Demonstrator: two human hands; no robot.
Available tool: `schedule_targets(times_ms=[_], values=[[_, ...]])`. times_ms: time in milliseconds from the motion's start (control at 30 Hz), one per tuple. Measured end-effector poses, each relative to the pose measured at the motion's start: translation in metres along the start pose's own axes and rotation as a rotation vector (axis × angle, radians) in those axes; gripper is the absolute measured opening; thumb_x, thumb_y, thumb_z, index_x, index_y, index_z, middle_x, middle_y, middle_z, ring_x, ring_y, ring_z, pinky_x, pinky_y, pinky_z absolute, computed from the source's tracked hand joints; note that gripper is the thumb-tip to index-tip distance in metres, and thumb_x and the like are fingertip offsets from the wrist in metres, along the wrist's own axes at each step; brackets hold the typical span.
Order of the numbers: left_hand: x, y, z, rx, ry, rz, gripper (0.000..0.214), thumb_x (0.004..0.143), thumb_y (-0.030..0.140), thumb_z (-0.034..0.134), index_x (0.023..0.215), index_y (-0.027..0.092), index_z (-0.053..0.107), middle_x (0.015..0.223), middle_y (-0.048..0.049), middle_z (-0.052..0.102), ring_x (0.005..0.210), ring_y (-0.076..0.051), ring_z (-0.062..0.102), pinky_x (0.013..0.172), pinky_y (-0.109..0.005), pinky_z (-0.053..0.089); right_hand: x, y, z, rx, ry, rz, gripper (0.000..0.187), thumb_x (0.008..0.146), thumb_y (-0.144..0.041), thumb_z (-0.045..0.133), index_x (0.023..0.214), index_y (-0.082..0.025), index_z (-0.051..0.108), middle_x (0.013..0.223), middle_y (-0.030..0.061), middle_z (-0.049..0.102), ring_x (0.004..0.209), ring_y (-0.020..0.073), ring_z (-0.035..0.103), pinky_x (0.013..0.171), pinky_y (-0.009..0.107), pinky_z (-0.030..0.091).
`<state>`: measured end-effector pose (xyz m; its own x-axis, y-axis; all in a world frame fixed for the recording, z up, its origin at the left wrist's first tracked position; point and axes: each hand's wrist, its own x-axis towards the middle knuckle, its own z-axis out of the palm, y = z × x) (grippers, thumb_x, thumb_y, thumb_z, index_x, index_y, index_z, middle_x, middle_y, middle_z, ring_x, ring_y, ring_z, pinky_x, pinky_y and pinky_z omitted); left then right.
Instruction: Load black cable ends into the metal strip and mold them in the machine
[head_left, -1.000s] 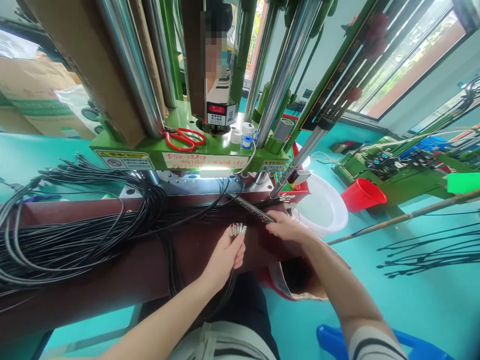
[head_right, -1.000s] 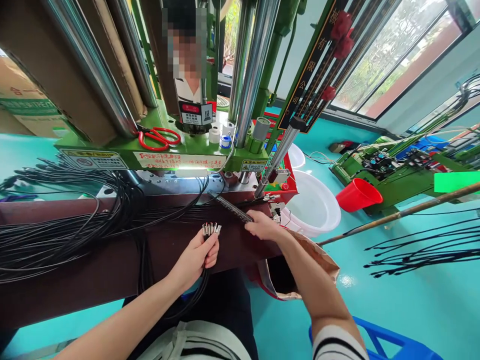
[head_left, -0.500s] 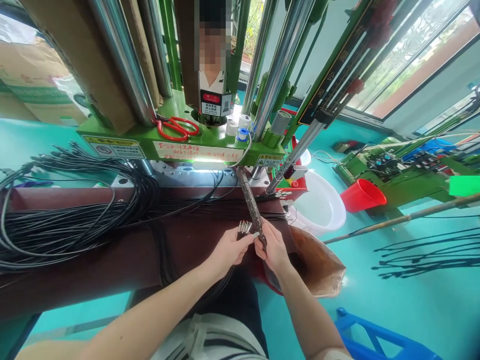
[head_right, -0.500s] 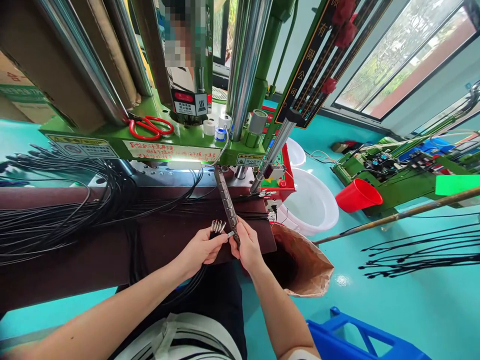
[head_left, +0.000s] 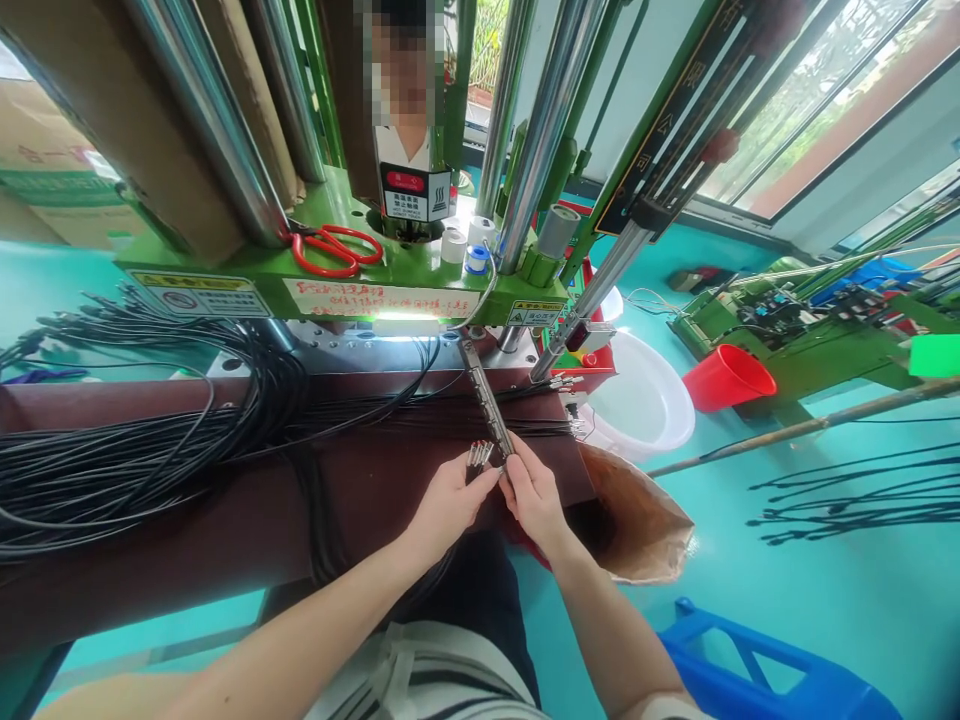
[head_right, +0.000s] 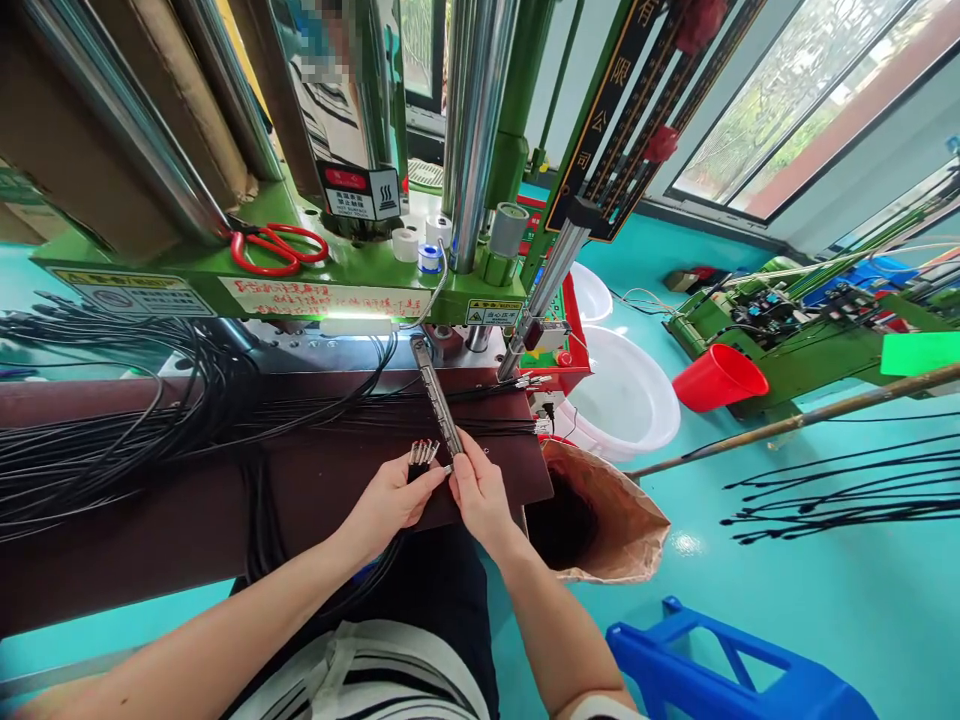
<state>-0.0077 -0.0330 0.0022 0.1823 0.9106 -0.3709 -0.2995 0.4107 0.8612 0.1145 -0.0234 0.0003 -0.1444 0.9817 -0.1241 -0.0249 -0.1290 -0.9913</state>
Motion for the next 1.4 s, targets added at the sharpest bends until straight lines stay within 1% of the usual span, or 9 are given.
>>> schedule_targets(times_ms=[100,200,300,433,600,833,967,1200,1400], values=[[0.001,0.005,-0.007,0.134,0.018,0.13,0.032,0.075,0.048,0.051,0.072,0.016,0.049,0.043,0.0074,0.038,0.035,-0.005,0.033,0.035,-0.017,0.025,0.0,-0.001,-0.001,0.05,-0.006,0.034,0.045,0.083,-0.041,0.049,0.119,-0.014,0.052,0.044,-0.0082,0.038,0.034,0.0033,0.028,0.031,0.016,0.022],[0.005,0.009,-0.013,0.089,0.127,0.18,0.033,0.078,0.049,0.045,0.082,0.017,0.05,0.046,0.0088,0.035,0.036,-0.005,0.029,0.035,-0.016,0.023,0.001,0.0,-0.006,0.111,-0.029,0.064,0.049,0.083,-0.043,0.048,0.124,-0.016,0.047,0.044,-0.0088,0.04,0.032,0.0032,0.028,0.03,0.016,0.021],[0.008,0.007,-0.013,0.111,0.126,0.141,0.028,0.077,0.046,0.048,0.077,0.018,0.048,0.045,0.0099,0.032,0.034,-0.004,0.024,0.034,-0.016,0.018,0.002,0.003,-0.01,0.132,-0.053,0.069,0.052,0.084,-0.043,0.047,0.129,-0.019,0.042,0.044,-0.0091,0.04,0.032,0.0032,0.028,0.03,0.015,0.022],[0.008,0.005,-0.01,0.292,0.111,0.195,0.022,0.074,0.038,0.055,0.071,0.017,0.051,0.041,0.009,0.035,0.036,-0.005,0.027,0.038,-0.018,0.023,0.003,0.005,-0.013,0.127,-0.096,0.069,0.051,0.086,-0.04,0.047,0.131,-0.019,0.04,0.044,-0.0089,0.039,0.032,0.0031,0.026,0.03,0.015,0.021],[0.007,0.008,-0.009,0.339,0.117,0.242,0.02,0.073,0.036,0.056,0.07,0.016,0.055,0.041,0.0076,0.04,0.04,-0.008,0.036,0.043,-0.02,0.029,0.005,0.007,-0.016,0.137,-0.121,0.089,0.052,0.086,-0.039,0.047,0.132,-0.019,0.038,0.044,-0.0089,0.039,0.032,0.003,0.026,0.03,0.015,0.02],[0.007,0.01,-0.012,0.423,0.118,0.355,0.017,0.075,0.031,0.053,0.075,0.016,0.059,0.072,-0.0011,0.063,0.067,-0.014,0.054,0.062,-0.024,0.041,0.002,0.003,-0.007,0.019,-0.088,0.046,0.052,0.083,-0.041,0.049,0.129,-0.017,0.044,0.044,-0.0093,0.034,0.036,0.0034,0.026,0.031,0.015,0.021],[0.005,0.013,-0.019,0.452,0.082,0.334,0.023,0.079,0.037,0.049,0.073,0.016,0.057,0.063,0.0008,0.058,0.06,-0.012,0.05,0.057,-0.023,0.039,0.001,-0.001,-0.003,-0.005,-0.074,0.065,0.05,0.082,-0.041,0.051,0.126,-0.017,0.047,0.049,-0.0075,0.036,0.039,0.004,0.029,0.031,0.015,0.02],[0.006,0.016,-0.024,0.101,0.18,0.206,0.033,0.082,0.049,0.038,0.085,0.019,0.048,0.047,0.0096,0.028,0.037,-0.006,0.023,0.037,-0.019,0.019,0.003,0.001,-0.011,0.116,-0.103,0.096,0.047,0.085,-0.038,0.049,0.128,-0.019,0.044,0.044,-0.0088,0.035,0.035,0.0034,0.025,0.031,0.015,0.018],[0.01,0.01,-0.018,0.442,0.201,0.348,0.02,0.077,0.035,0.05,0.068,0.017,0.051,0.061,0.003,0.051,0.058,-0.01,0.043,0.057,-0.022,0.035,0.004,0.0,-0.012,0.091,-0.137,0.108,0.045,0.085,-0.037,0.049,0.127,-0.02,0.046,0.045,-0.0084,0.036,0.035,0.003,0.025,0.031,0.015,0.019]])
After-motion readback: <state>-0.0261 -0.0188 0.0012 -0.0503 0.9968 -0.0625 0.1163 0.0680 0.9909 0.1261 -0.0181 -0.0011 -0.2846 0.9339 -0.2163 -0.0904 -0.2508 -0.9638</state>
